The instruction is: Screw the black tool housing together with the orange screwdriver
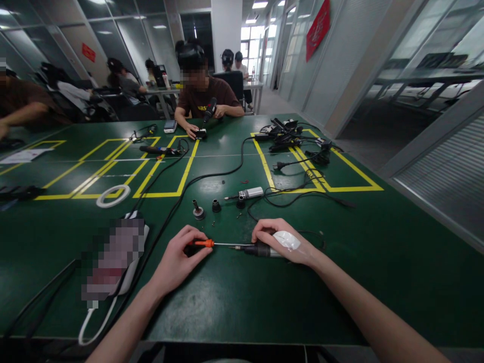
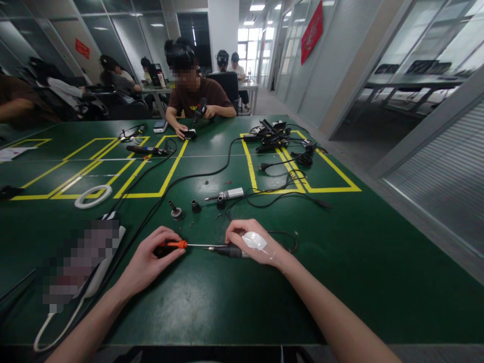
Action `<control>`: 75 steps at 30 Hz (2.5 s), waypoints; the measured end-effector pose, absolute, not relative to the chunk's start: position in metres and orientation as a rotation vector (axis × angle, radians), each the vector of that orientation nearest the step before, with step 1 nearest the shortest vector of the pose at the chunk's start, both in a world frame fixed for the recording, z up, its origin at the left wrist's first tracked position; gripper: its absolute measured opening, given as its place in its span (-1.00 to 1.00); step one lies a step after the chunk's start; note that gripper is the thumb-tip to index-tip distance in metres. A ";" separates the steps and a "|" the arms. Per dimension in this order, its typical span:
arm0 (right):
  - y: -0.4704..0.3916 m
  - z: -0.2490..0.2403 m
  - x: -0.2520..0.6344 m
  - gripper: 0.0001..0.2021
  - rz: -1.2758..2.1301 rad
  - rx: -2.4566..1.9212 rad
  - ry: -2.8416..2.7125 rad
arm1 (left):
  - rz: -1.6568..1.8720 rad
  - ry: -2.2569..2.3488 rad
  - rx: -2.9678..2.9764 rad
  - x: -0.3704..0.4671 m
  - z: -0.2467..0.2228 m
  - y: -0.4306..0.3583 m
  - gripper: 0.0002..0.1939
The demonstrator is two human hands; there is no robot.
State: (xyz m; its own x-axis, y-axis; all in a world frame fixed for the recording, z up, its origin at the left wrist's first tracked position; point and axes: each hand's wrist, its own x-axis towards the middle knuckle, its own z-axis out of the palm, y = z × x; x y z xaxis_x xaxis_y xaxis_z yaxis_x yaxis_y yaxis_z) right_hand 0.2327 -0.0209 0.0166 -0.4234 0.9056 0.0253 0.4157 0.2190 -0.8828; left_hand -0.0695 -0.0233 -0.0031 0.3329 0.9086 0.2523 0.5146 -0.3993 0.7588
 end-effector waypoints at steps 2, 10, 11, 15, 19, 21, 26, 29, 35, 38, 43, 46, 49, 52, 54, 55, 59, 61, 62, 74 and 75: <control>-0.021 0.016 0.233 -0.80 1.148 -1.214 -1.939 | 0.927 1.269 2.037 -0.070 -0.003 -0.023 -0.82; -0.021 0.015 0.233 -0.79 1.146 -1.197 -1.933 | 0.869 1.244 2.066 -0.069 -0.001 -0.024 -0.82; -0.021 0.016 0.233 -0.79 1.146 -1.197 -1.934 | 0.867 1.240 2.066 -0.068 -0.001 -0.024 -0.83; -0.021 0.017 0.233 -0.79 1.146 -1.198 -1.942 | 0.896 1.234 2.046 -0.068 -0.002 -0.025 -0.87; -0.021 0.016 0.233 -0.80 1.147 -1.201 -1.935 | 0.899 1.227 2.041 -0.070 -0.004 -0.024 -0.85; -0.021 0.015 0.233 -0.80 1.149 -1.208 -1.933 | 0.899 1.237 2.047 -0.070 -0.004 -0.023 -0.82; -0.021 0.015 0.233 -0.79 1.143 -1.206 -1.935 | 0.882 1.268 2.054 -0.069 -0.003 -0.024 -0.77; -0.021 0.015 0.233 -0.78 1.144 -1.194 -1.932 | 0.879 1.251 2.058 -0.068 -0.002 -0.025 -0.80; -0.021 0.016 0.233 -0.79 1.156 -1.195 -1.934 | 0.897 1.265 2.052 -0.068 -0.001 -0.024 -0.85; -0.021 0.017 0.233 -0.79 1.162 -1.202 -1.932 | 0.909 1.248 2.051 -0.069 -0.001 -0.024 -0.84; -0.022 0.016 0.233 -0.79 1.156 -1.214 -1.930 | 0.893 1.255 2.055 -0.069 -0.002 -0.023 -0.80; -0.021 0.015 0.233 -0.79 1.155 -1.219 -1.925 | 0.869 1.244 2.058 -0.069 -0.003 -0.023 -0.80; -0.021 0.015 0.233 -0.79 1.156 -1.205 -1.927 | 0.868 1.238 2.063 -0.068 -0.003 -0.024 -0.86; -0.021 0.016 0.233 -0.79 1.158 -1.192 -1.930 | 0.877 1.237 2.064 -0.069 -0.004 -0.024 -0.89; -0.021 0.017 0.233 -0.79 1.163 -1.193 -1.930 | 0.877 1.227 2.065 -0.069 -0.004 -0.024 -0.88; -0.021 0.017 0.233 -0.79 1.169 -1.195 -1.928 | 0.883 1.224 2.066 -0.070 -0.005 -0.023 -0.86; -0.021 0.017 0.233 -0.78 1.184 -1.201 -1.931 | 0.894 1.246 2.079 -0.070 -0.006 -0.022 -0.78; -0.021 0.016 0.234 -0.78 1.172 -1.206 -1.939 | 0.877 1.250 2.083 -0.070 -0.006 -0.022 -0.76; -0.021 0.016 0.234 -0.78 1.166 -1.210 -1.942 | 0.873 1.245 2.083 -0.070 -0.006 -0.023 -0.77; -0.021 0.018 0.233 -0.79 1.165 -1.206 -1.944 | 0.888 1.226 2.070 -0.071 -0.008 -0.022 -0.84; -0.021 0.018 0.234 -0.79 1.163 -1.207 -1.945 | 0.892 1.230 2.075 -0.071 -0.008 -0.022 -0.82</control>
